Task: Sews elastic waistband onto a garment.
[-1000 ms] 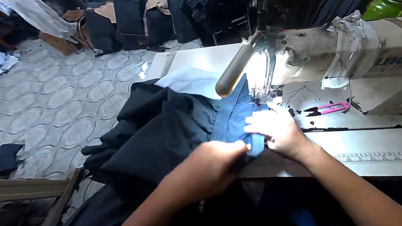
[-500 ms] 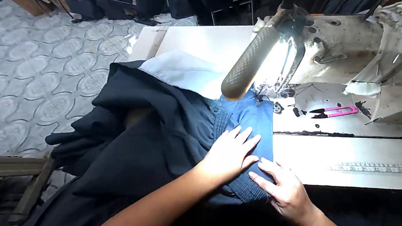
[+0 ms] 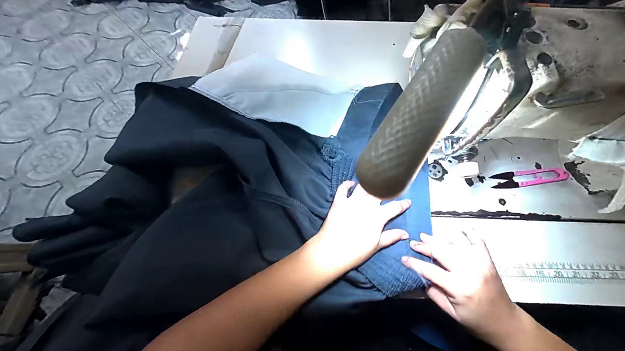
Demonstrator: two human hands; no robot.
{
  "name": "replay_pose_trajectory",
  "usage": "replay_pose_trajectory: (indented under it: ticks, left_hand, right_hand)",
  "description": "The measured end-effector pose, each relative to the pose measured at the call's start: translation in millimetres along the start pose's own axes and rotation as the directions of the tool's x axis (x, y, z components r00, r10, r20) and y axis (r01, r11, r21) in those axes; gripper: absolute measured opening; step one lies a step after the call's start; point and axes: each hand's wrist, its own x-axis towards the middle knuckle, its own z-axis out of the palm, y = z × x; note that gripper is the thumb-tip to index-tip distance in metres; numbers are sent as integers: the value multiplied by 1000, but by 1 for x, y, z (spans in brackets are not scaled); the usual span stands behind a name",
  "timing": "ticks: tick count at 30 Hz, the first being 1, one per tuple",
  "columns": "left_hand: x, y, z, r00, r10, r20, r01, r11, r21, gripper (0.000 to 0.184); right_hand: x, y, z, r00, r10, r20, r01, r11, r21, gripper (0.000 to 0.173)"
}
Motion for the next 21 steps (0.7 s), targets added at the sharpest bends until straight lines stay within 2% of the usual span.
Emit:
replay_pose_trajectory:
  ticks: [5, 9, 13, 17, 19, 21]
  left_hand:
    - [24, -28, 8, 1000, 1, -17, -1, 1000, -11, 54]
    - [43, -49, 11, 998, -17, -68, 9, 994, -111, 60]
    - [62, -65, 11, 995, -13, -104, 6, 998, -66, 58]
    - [75, -68, 2, 997, -78, -27, 76, 996, -48, 61]
    - [61, -57, 0, 996, 44, -82, -44, 999, -4, 49]
    - [34, -35, -2, 969, 210, -130, -213, 977, -8, 26]
  right_hand:
    - [31, 15, -4, 996, 51, 70, -57, 995, 79, 34]
    - [56, 28, -10, 975, 88, 202, -111, 989, 102, 34]
    - [76, 43, -12, 962, 113, 249, -151, 979, 139, 25]
    - [82, 46, -11, 943, 125, 310, -166, 980, 110, 25]
    - [70, 33, -8, 963, 60, 264, -79, 995, 62, 25]
    - [48, 23, 1, 993, -10, 117, 9, 1000, 7, 27]
